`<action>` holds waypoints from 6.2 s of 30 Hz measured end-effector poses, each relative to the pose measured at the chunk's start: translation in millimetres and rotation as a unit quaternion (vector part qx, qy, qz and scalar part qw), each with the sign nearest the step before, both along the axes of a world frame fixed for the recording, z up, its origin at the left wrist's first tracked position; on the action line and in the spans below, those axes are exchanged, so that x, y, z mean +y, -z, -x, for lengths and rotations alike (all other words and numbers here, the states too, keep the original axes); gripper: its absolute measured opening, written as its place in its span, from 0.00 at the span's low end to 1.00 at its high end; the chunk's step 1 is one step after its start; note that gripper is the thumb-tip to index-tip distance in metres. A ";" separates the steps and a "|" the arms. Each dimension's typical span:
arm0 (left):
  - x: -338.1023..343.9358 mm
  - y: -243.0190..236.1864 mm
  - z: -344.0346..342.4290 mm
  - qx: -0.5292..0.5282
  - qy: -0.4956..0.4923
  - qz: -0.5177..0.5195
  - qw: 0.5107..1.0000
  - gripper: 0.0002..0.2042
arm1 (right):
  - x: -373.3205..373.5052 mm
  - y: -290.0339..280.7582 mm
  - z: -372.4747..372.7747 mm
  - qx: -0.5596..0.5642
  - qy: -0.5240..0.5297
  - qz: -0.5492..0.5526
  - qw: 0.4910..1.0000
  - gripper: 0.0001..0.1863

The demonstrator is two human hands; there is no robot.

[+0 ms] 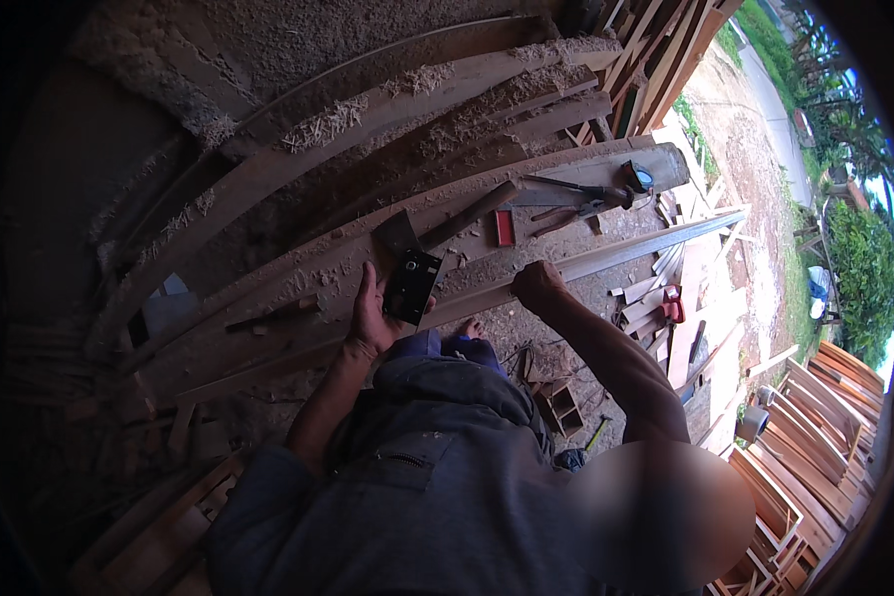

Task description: The person uses a small axe to chip and shape a curved wooden plank on a workbench. They repeatedly strike the wood, pause to inspect the surface, and later use a square and pencil to mark measurements on the plank.

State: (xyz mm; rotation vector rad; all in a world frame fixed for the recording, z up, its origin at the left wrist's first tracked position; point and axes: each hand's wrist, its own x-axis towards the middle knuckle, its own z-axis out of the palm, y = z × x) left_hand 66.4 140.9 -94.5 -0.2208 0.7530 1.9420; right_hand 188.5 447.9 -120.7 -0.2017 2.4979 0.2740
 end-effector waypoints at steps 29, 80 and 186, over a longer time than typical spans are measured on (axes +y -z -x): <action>45.1 -23.2 2.3 -0.042 0.023 -0.151 0.987 0.45 | -82.1 -92.0 12.4 0.012 0.484 0.648 0.588 0.11; 156.0 -10.4 -37.2 -0.016 0.420 0.007 0.907 0.32 | -13.3 -37.1 -58.7 0.309 0.624 0.651 0.303 0.15; 212.5 80.2 -39.6 0.416 0.429 0.160 0.785 0.23 | -2.0 34.9 -200.5 0.397 0.681 0.550 0.275 0.22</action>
